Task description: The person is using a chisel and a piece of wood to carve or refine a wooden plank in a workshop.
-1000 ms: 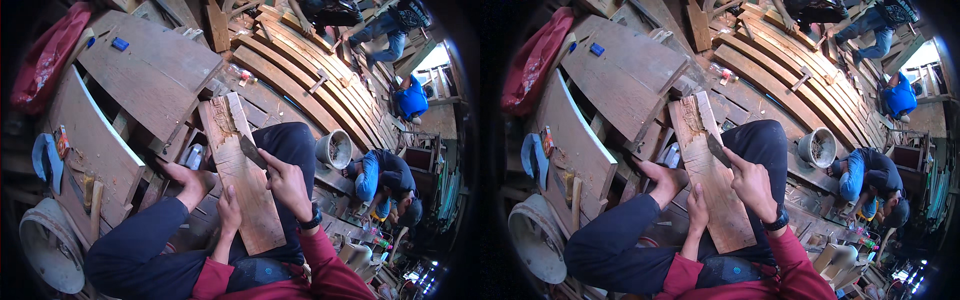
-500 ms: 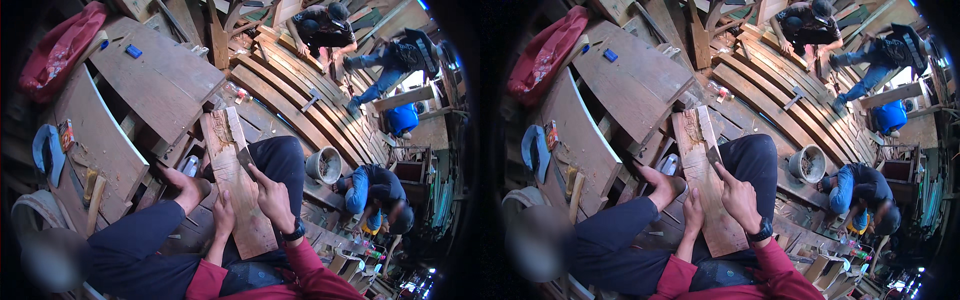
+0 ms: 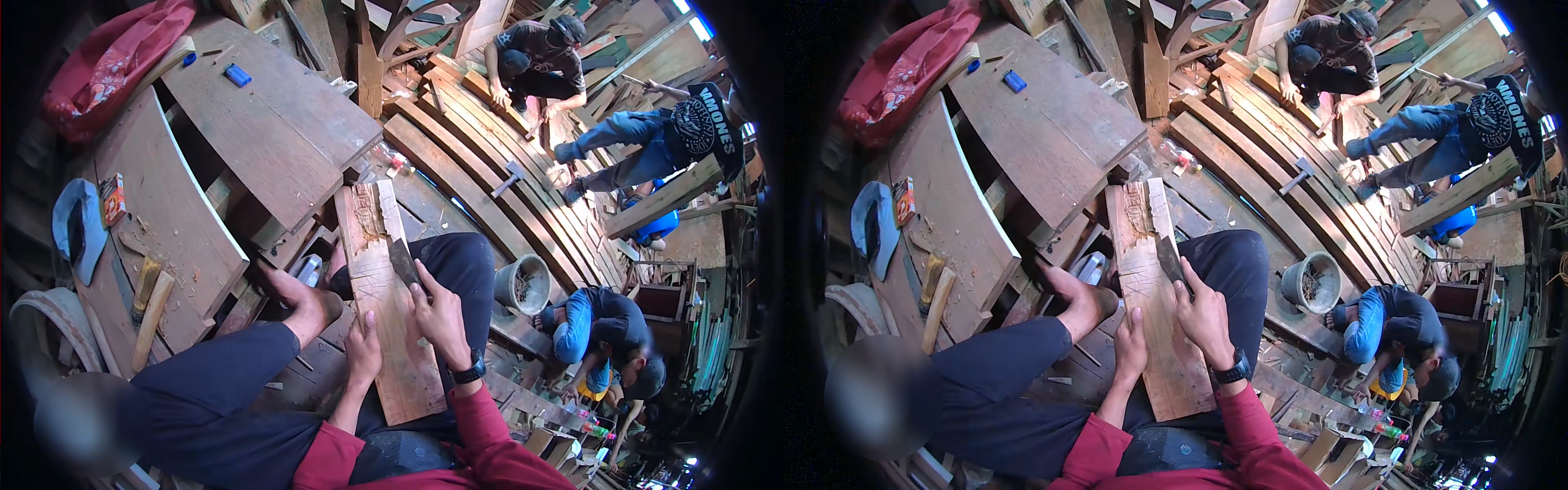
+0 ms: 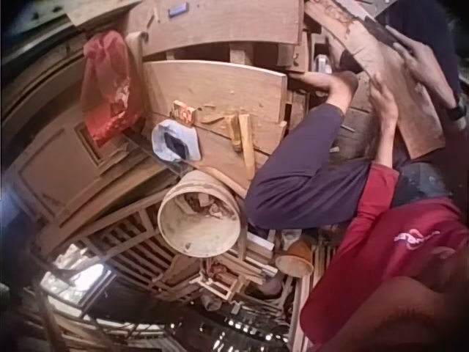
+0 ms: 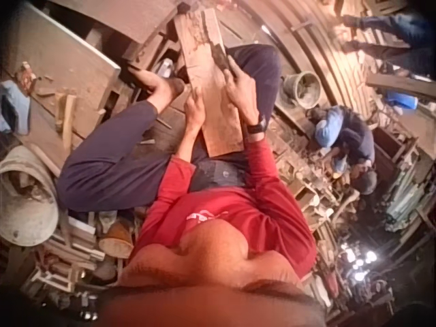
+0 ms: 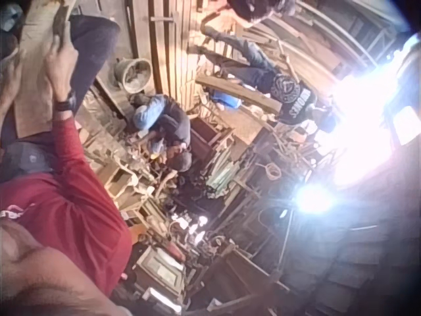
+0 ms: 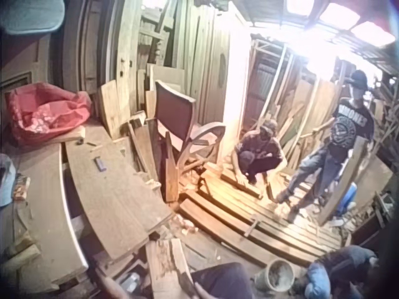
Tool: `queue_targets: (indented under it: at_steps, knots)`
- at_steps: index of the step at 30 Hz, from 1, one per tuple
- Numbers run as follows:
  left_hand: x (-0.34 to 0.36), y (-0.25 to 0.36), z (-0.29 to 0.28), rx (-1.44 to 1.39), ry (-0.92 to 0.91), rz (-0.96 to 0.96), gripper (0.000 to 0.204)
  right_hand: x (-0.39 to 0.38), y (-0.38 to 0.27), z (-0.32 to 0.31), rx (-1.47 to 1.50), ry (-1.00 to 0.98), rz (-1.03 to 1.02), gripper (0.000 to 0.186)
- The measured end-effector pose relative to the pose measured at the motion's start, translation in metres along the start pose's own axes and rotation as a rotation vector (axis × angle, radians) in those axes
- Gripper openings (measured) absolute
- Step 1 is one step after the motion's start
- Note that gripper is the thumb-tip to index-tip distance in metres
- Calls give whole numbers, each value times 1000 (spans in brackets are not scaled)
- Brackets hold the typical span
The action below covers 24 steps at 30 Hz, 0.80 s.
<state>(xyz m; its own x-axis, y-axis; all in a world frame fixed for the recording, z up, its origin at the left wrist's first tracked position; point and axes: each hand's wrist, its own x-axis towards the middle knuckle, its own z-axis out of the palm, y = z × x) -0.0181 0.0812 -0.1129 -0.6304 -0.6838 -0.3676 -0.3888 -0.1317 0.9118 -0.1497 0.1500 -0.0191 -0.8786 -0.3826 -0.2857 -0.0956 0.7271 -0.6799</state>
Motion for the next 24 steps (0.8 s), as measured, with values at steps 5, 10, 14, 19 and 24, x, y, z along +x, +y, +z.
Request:
queue_targets:
  at_steps: [5,10,14,19,24]
  knots:
    - [-3,2,10,-45,-57,-42,55,-6,21,-8,29,31,-40,30]
    - [-2,-8,-5,-41,-5,2,58,2,16,17,-54,28,-21,26]
    - [0,-13,2,-35,5,80,58,-5,18,0,-170,-30,30,31]
    - [-1,-9,7,-27,5,35,61,6,34,13,-214,52,18,35]
    - [1,-9,5,-22,-41,-44,63,5,13,-6,-275,-22,54,43]
